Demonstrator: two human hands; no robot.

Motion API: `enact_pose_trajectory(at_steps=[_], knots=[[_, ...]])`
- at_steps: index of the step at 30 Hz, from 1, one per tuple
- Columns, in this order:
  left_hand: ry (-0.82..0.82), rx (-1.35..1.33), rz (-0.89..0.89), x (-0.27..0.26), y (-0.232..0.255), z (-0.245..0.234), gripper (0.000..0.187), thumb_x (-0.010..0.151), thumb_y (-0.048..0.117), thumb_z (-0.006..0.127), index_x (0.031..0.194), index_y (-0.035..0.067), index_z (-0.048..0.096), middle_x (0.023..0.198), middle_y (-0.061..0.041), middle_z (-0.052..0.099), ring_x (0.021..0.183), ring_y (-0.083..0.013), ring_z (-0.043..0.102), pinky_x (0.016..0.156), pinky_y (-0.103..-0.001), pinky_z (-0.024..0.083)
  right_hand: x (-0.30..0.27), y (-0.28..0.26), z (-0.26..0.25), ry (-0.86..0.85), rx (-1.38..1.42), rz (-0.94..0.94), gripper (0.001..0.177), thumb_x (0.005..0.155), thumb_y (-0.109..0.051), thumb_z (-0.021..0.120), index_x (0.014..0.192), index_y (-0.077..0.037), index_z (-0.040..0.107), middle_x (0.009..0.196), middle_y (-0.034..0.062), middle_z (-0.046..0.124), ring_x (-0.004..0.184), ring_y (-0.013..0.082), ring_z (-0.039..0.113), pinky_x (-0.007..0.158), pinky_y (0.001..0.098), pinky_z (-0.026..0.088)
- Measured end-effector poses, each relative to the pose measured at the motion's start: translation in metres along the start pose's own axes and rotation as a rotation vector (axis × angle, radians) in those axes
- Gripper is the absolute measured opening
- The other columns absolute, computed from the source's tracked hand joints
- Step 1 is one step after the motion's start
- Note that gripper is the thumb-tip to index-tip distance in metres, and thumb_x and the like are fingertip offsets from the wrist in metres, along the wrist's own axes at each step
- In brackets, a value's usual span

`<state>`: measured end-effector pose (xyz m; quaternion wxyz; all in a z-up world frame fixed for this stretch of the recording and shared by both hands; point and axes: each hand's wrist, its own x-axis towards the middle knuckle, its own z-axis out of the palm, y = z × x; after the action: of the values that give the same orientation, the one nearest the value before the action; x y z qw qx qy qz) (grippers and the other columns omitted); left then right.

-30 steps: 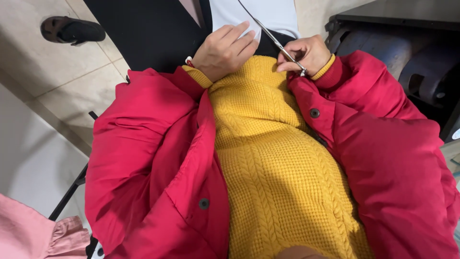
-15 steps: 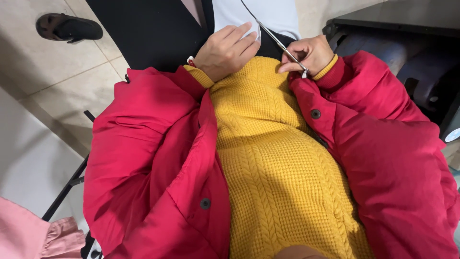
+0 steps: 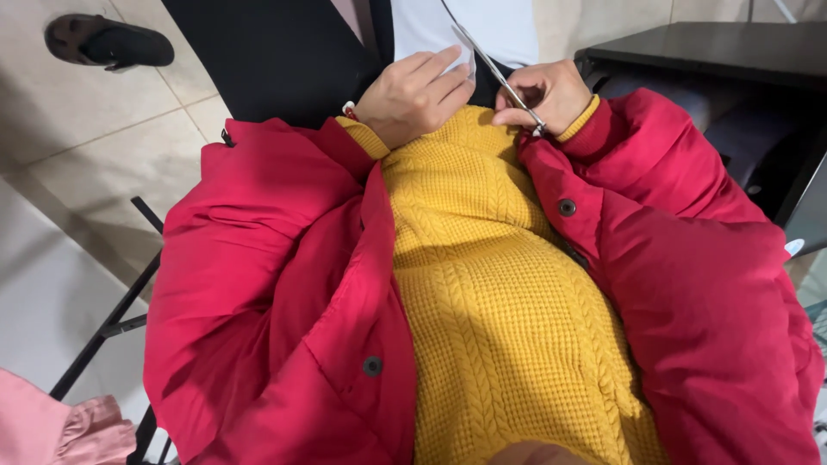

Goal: Cutting a pattern out of white fabric using scissors.

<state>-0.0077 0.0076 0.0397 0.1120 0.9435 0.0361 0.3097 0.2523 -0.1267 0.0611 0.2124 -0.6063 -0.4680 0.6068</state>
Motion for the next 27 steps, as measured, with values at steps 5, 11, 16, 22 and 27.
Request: enact_pose_trajectory(at_steps=[5, 11, 16, 22, 27], knots=[[0.008, -0.022, -0.008, 0.0, 0.0, 0.002, 0.02, 0.095, 0.012, 0.066, 0.11, 0.001, 0.072, 0.117, -0.01, 0.072, 0.122, -0.0261, 0.065, 0.095, -0.031, 0.058, 0.002, 0.006, 0.002, 0.054, -0.042, -0.059, 0.025, 0.087, -0.019, 0.091, 0.089, -0.002, 0.072, 0.071, 0.0011, 0.065, 0.064, 0.0044, 0.057, 0.058, 0.0215, 0.046], [0.01, -0.022, -0.025, -0.004, 0.003, 0.01, 0.018, 0.095, 0.012, 0.066, 0.109, 0.002, 0.072, 0.118, -0.01, 0.072, 0.123, -0.0259, 0.065, 0.093, -0.031, 0.058, 0.0, 0.001, 0.003, 0.083, -0.083, 0.004, 0.025, 0.087, -0.021, 0.09, 0.087, -0.003, 0.073, 0.068, -0.0008, 0.064, 0.062, 0.0029, 0.055, 0.055, 0.021, 0.044], [0.021, -0.019, -0.025, -0.005, 0.002, 0.011, 0.017, 0.096, 0.012, 0.067, 0.108, 0.002, 0.072, 0.117, -0.009, 0.072, 0.123, -0.0259, 0.065, 0.093, -0.031, 0.059, -0.001, 0.005, 0.002, 0.083, -0.153, -0.006, 0.026, 0.088, -0.022, 0.091, 0.087, -0.003, 0.074, 0.065, 0.0002, 0.06, 0.06, 0.0039, 0.049, 0.054, 0.0226, 0.038], [0.032, -0.024, -0.038, -0.006, 0.003, 0.011, 0.015, 0.095, 0.011, 0.068, 0.107, 0.002, 0.072, 0.115, -0.009, 0.072, 0.123, -0.0268, 0.065, 0.092, -0.032, 0.059, -0.001, 0.0, 0.003, 0.076, -0.103, 0.019, 0.025, 0.088, -0.022, 0.089, 0.085, -0.003, 0.073, 0.066, -0.001, 0.063, 0.059, 0.0025, 0.056, 0.053, 0.0211, 0.042], [0.035, -0.02, -0.052, -0.007, 0.005, 0.014, 0.012, 0.093, 0.01, 0.068, 0.103, 0.003, 0.071, 0.112, -0.007, 0.072, 0.122, -0.0279, 0.066, 0.091, -0.033, 0.059, -0.002, 0.008, 0.005, 0.081, -0.047, 0.033, 0.024, 0.087, -0.02, 0.089, 0.086, -0.002, 0.072, 0.067, -0.0014, 0.065, 0.059, 0.003, 0.06, 0.053, 0.0206, 0.045]])
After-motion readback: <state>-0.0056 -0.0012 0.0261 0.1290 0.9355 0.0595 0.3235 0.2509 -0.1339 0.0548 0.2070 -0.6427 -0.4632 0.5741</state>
